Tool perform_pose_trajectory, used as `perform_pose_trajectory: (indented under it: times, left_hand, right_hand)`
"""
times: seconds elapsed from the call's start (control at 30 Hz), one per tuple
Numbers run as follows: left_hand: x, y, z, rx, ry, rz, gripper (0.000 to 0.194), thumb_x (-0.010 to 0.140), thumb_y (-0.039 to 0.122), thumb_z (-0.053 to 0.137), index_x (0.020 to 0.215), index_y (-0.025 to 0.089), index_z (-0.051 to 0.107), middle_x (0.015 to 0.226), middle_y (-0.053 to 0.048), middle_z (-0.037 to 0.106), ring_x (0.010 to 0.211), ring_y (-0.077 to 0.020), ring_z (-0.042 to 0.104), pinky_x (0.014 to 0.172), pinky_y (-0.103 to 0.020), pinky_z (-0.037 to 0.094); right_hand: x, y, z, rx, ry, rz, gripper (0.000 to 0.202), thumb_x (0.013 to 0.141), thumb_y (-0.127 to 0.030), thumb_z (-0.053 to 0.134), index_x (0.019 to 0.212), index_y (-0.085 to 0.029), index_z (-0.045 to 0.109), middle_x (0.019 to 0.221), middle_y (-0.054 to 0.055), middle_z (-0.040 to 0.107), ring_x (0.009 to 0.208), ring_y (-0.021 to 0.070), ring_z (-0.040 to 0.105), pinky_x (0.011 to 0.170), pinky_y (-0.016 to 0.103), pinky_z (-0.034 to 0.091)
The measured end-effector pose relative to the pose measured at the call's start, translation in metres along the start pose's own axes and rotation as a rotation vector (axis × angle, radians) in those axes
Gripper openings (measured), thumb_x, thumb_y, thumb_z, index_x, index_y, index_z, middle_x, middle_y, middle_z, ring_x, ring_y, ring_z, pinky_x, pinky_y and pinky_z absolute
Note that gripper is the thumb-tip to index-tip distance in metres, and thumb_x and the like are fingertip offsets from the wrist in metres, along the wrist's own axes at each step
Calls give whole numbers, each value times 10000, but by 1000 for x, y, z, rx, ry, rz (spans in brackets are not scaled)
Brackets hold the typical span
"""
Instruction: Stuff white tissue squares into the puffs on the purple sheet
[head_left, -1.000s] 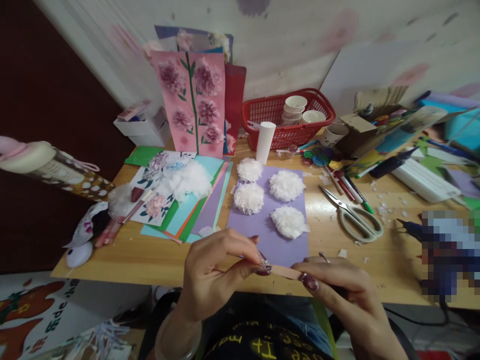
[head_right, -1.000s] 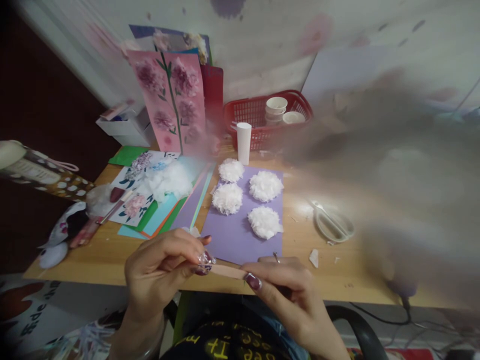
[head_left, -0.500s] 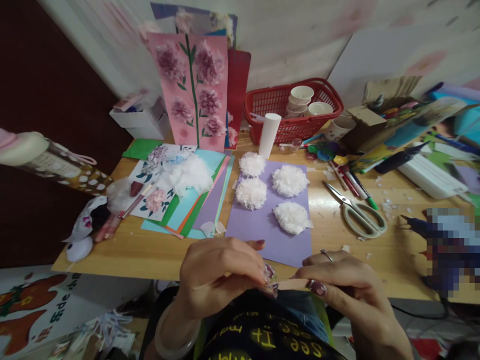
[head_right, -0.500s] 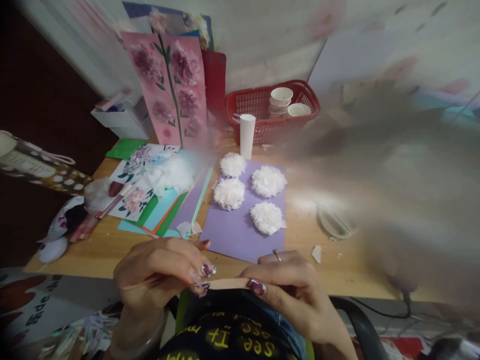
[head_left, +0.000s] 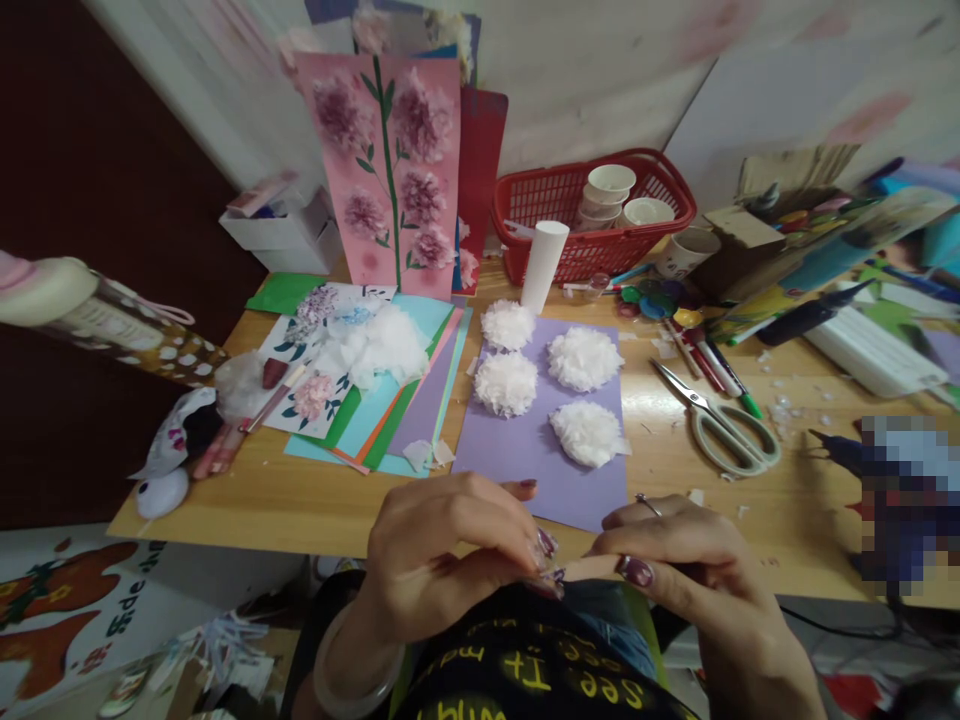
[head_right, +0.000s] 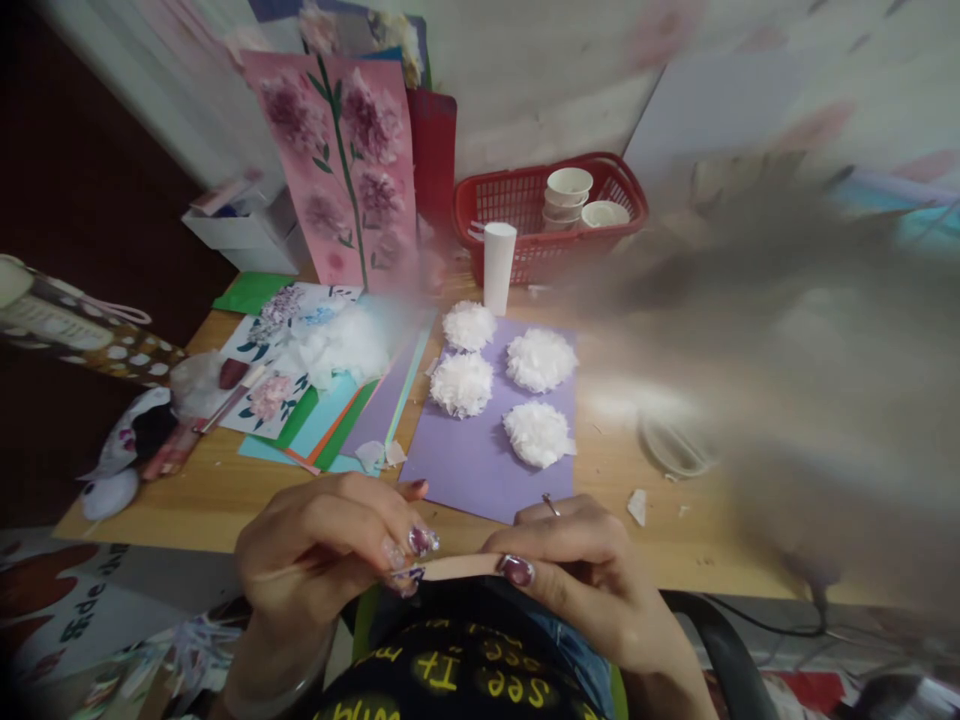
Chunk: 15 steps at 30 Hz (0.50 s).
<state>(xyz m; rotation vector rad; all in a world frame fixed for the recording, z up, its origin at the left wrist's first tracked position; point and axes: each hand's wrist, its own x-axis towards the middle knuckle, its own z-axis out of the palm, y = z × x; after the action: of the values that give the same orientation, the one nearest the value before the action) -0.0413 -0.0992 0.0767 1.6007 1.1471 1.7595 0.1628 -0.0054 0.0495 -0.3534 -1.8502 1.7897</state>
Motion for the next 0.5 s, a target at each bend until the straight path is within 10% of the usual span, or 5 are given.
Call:
perform_pose_trajectory:
  times: [0.5]
  left_hand:
    - [-3, -6, 6, 117, 89, 96, 68, 940, 214, 644, 886, 182, 671, 753, -9, 722, 698, -127, 699, 839, -347, 642]
  right_hand:
    - [3, -5, 2, -294, 112, -148, 256, 985, -266, 551, 1132, -325, 753, 620, -18, 585, 551, 105, 517, 494, 245, 348]
